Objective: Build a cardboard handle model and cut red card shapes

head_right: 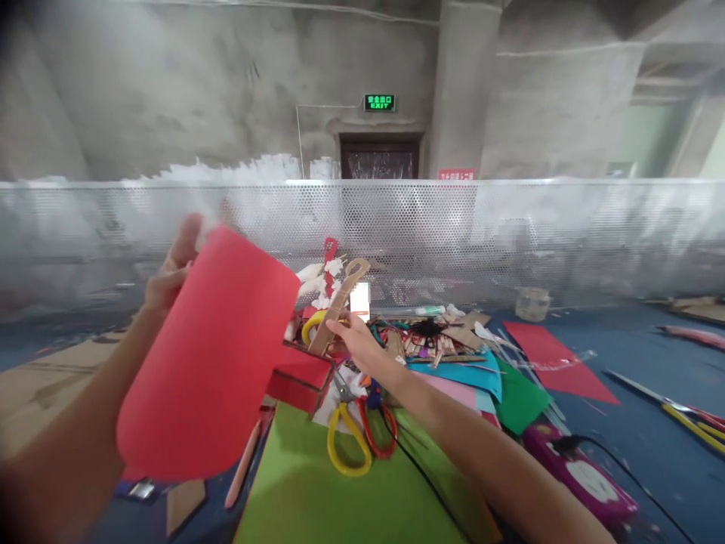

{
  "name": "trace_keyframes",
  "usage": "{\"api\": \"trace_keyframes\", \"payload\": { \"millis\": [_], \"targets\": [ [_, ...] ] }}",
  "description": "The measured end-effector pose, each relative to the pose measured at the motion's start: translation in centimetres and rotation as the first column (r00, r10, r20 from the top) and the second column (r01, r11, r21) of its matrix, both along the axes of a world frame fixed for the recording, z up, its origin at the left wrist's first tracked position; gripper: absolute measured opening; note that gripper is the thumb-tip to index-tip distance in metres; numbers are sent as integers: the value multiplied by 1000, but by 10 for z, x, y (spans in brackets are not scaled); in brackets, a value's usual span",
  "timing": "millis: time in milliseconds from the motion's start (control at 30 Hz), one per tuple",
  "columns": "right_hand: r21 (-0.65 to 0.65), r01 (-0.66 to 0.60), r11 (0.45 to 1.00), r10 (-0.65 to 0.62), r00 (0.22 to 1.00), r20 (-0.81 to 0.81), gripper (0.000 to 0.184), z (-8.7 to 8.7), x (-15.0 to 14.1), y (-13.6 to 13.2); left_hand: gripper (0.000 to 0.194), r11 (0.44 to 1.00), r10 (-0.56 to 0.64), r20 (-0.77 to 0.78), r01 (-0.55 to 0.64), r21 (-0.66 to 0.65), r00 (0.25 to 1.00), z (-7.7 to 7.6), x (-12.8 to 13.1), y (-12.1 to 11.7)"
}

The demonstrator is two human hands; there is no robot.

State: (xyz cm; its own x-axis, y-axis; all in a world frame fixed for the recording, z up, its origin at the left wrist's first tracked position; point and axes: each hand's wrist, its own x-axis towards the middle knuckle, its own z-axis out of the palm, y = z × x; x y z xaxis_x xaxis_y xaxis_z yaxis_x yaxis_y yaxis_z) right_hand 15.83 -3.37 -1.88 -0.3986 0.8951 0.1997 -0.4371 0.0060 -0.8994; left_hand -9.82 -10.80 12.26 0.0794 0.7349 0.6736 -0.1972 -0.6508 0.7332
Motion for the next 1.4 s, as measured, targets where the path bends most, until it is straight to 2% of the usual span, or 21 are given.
{"api": "trace_keyframes", "payload": {
  "millis": [100, 267, 333, 433, 533, 667, 767, 833, 900, 1000, 1067, 1167, 1233, 1300, 1400],
  "targets": [
    [22, -63, 998, 63, 998, 22, 38, -1, -9, -15, 76, 997, -14, -66, 9, -80, 998, -5, -13, 10],
    [88, -183, 979, 180, 983, 41, 40, -6, -14, -31, 65, 947, 189, -218, -236, -217, 958, -30, -42, 34],
    [108, -178, 978, 174, 984, 46, 46, -11, -15, -33, 67, 918, 230, -326, -316, -240, 917, -42, -54, 39],
    [120, -116, 986, 112, 993, 36, 51, -22, -16, -31, 65, 887, 209, -511, -382, -260, 834, -55, -69, 41],
    [106, -84, 991, 78, 995, 64, 48, -37, -21, -24, 62, 858, 260, -633, -476, -195, 729, -58, -81, 45],
    [92, -81, 992, 70, 991, 113, 40, -49, -26, -16, 55, 837, 439, -707, -539, 97, 554, -53, -78, 55],
    [43, -76, 996, 72, 994, 84, 37, -45, -23, -17, 54, 792, 575, -686, -515, 329, 446, -41, -61, 61],
    [0, -111, 994, 111, 992, 61, 36, -36, -20, -19, 53, 779, 603, -702, -470, 416, 378, -28, -45, 64],
    [-51, -174, 983, 177, 983, 47, 47, -25, -17, -22, 53, 770, 608, -739, -444, 459, 290, -12, -30, 67],
    [-111, -243, 964, 249, 968, 45, 66, -15, -14, -26, 53, 784, 598, -775, -346, 515, 203, 13, -14, 70],
    [-100, -242, 965, 249, 966, 65, 64, -14, -13, -27, 51, 794, 590, -790, -298, 529, 169, 29, -7, 68],
    [-47, -221, 974, 225, 968, 109, 49, -18, -13, -26, 45, 824, 547, -829, -245, 510, 114, 49, -1, 59],
    [-37, -227, 973, 230, 966, 120, 45, -22, -14, -25, 42, 855, 501, -856, -225, 467, 126, 64, 0, 52],
    [-25, -237, 971, 238, 964, 118, 43, -23, -14, -24, 41, 894, 426, -889, -231, 384, 171, 79, 0, 45],
    [-16, -240, 971, 241, 965, 108, 42, -22, -14, -24, 34, 938, 287, -910, -281, 203, 300, 99, -4, 41]
  ]
}}
